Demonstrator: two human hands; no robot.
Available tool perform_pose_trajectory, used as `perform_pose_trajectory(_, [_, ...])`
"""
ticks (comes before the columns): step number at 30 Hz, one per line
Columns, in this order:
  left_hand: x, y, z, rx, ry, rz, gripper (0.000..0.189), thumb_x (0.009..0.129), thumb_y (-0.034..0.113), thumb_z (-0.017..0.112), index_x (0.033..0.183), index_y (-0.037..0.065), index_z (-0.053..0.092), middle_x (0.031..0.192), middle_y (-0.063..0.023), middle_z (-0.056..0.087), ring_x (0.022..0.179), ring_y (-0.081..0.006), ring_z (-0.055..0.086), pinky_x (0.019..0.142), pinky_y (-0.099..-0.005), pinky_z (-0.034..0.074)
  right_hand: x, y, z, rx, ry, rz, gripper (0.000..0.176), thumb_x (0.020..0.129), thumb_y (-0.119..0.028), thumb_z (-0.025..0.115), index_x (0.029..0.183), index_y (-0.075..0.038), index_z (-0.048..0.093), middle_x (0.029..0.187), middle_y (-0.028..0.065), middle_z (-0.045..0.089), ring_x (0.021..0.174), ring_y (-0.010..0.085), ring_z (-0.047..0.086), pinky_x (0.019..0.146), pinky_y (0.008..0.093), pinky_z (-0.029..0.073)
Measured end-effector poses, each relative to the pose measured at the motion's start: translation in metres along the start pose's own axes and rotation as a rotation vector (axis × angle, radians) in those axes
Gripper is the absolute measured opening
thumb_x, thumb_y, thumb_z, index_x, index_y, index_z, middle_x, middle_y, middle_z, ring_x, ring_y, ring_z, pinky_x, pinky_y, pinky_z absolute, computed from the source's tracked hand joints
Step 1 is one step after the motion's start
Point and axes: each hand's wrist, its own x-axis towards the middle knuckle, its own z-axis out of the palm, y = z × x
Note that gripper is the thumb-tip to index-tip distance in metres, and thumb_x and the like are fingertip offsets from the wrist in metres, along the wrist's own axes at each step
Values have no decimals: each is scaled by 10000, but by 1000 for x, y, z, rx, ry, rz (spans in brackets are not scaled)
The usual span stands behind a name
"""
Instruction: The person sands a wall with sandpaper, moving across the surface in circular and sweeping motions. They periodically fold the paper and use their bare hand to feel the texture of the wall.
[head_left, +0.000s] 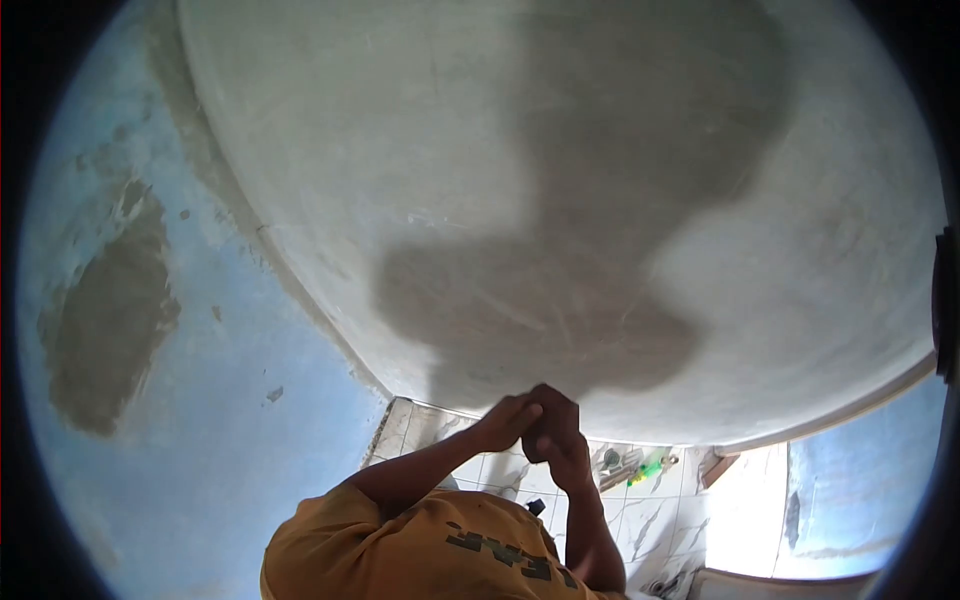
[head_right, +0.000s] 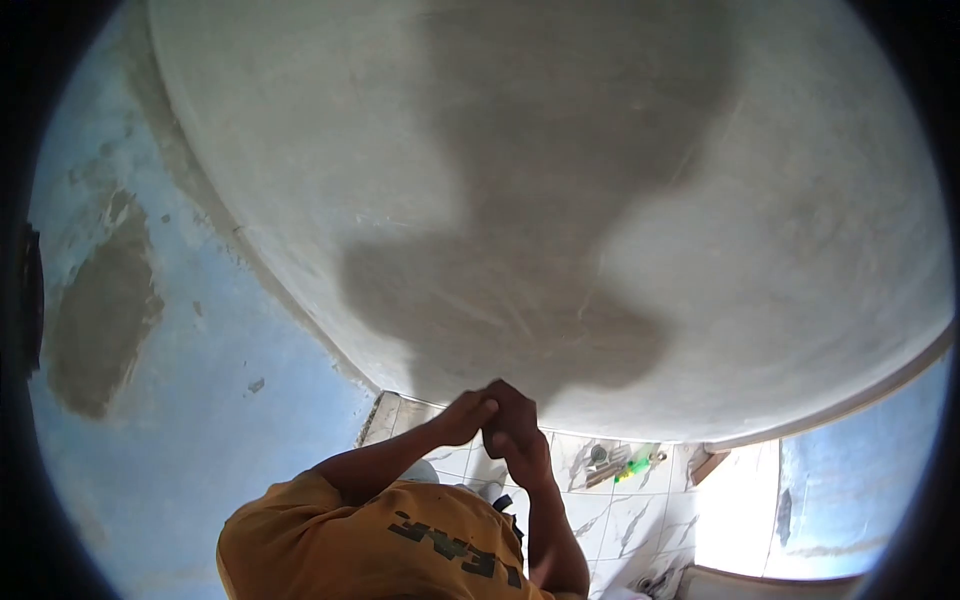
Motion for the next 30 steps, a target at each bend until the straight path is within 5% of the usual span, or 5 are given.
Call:
perform_pose_trajectory(6, [-7, -20, -90, -135, 103, 332, 492, 1074, 409, 353, 1401, 46, 409, 936, -106, 609, 854, -197, 601, 826, -344, 488, 72, -56, 60, -597, 614, -634, 406, 970, -7, 390, 1358, 109, 430, 1419, 316, 476, 1231, 458, 509, 1062, 500, 389])
perform_pose_trajectory(19, [-132, -301, -229, 194, -135, -648, 728, 1023, 616, 234, 1592, 238, -16, 1001, -209, 702, 810, -300, 701, 802, -450, 537, 238, -106, 115, -1251, 1090, -793, 680, 1054, -334, 306, 1553, 73, 88, 1579, 396, 10, 1473, 561, -23, 1140, 672, -59])
perform_pose_trajectory(23, [-146, -350, -246, 138, -240, -858, 729, 1046, 561, 273, 1595, 194, -36, 1514, -238, 363, 967, -318, 681, 732, -445, 568, 261, -258, 117, -1470, 908, -921, 763, 1012, -430, 415, 1567, 26, 156, 1604, 352, 10, 1470, 568, 5, 1133, 692, -21])
perform_pose_trajectory(26, [-151, -391, -247, 457, -216, -758, 765, 1009, 626, 258, 1598, 184, 50, 1246, -280, 624, 933, -396, 682, 870, -494, 527, 280, -342, 144, -1516, 1033, -1014, 698, 916, -367, 602, 1511, -75, 383, 1591, 267, 251, 1452, 548, 178, 1076, 763, 122])
perform_pose_trajectory(30, [-157, -400, -253, 392, -365, -793, 750, 1016, 547, 265, 1585, 102, 65, 1460, -308, 435, 1283, -445, 502, 1083, -493, 407, 278, -342, 158, -1456, 941, -1020, 674, 830, -302, 694, 1445, -112, 495, 1585, 175, 323, 1455, 466, 249, 1073, 742, 189])
